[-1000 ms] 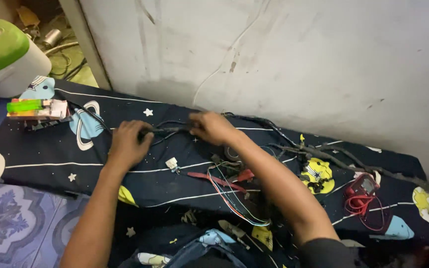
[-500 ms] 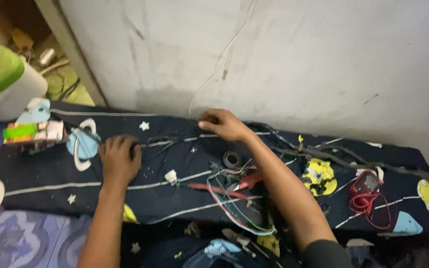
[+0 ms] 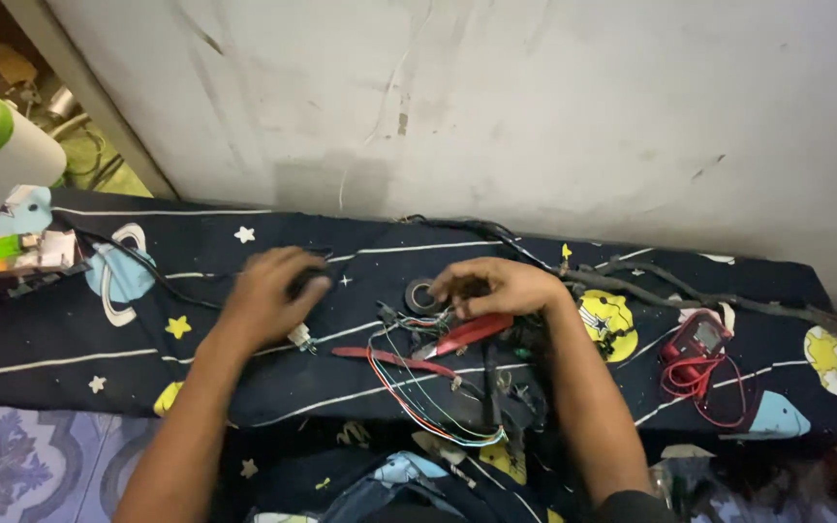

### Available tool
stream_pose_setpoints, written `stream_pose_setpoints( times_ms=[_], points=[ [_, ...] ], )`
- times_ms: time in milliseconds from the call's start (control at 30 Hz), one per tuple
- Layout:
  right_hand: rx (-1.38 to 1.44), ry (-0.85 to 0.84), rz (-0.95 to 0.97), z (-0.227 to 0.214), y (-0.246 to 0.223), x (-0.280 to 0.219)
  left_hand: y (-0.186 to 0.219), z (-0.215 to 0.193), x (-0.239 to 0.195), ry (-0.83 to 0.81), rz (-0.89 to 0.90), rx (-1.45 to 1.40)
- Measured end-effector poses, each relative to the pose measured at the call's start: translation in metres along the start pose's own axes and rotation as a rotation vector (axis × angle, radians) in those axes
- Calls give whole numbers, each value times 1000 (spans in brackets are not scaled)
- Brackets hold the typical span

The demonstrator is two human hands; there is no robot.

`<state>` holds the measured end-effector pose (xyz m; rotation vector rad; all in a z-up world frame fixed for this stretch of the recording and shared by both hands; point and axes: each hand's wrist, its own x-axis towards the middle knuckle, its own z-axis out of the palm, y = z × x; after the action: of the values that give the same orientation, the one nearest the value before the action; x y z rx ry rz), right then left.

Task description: The person strips the insulation from the ends of several wires using a red utility knife. They then use a multimeter to test the electrical continuity of the wires by touching the probes to the exposed ends.

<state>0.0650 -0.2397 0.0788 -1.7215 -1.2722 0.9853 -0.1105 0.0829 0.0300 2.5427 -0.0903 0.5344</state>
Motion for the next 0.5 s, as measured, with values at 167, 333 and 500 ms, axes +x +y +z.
stream_pose_setpoints(
  times_ms=[167, 333, 500],
  points=[
    [7, -33, -128, 4, 2, -1, 71, 6, 47, -448, 58, -284],
    [-22, 45, -94, 13, 19, -3, 57, 42, 65, -684, 26, -201],
    [80, 350, -20, 7, 61, 1, 65, 38, 63, -648, -56, -458]
  ],
)
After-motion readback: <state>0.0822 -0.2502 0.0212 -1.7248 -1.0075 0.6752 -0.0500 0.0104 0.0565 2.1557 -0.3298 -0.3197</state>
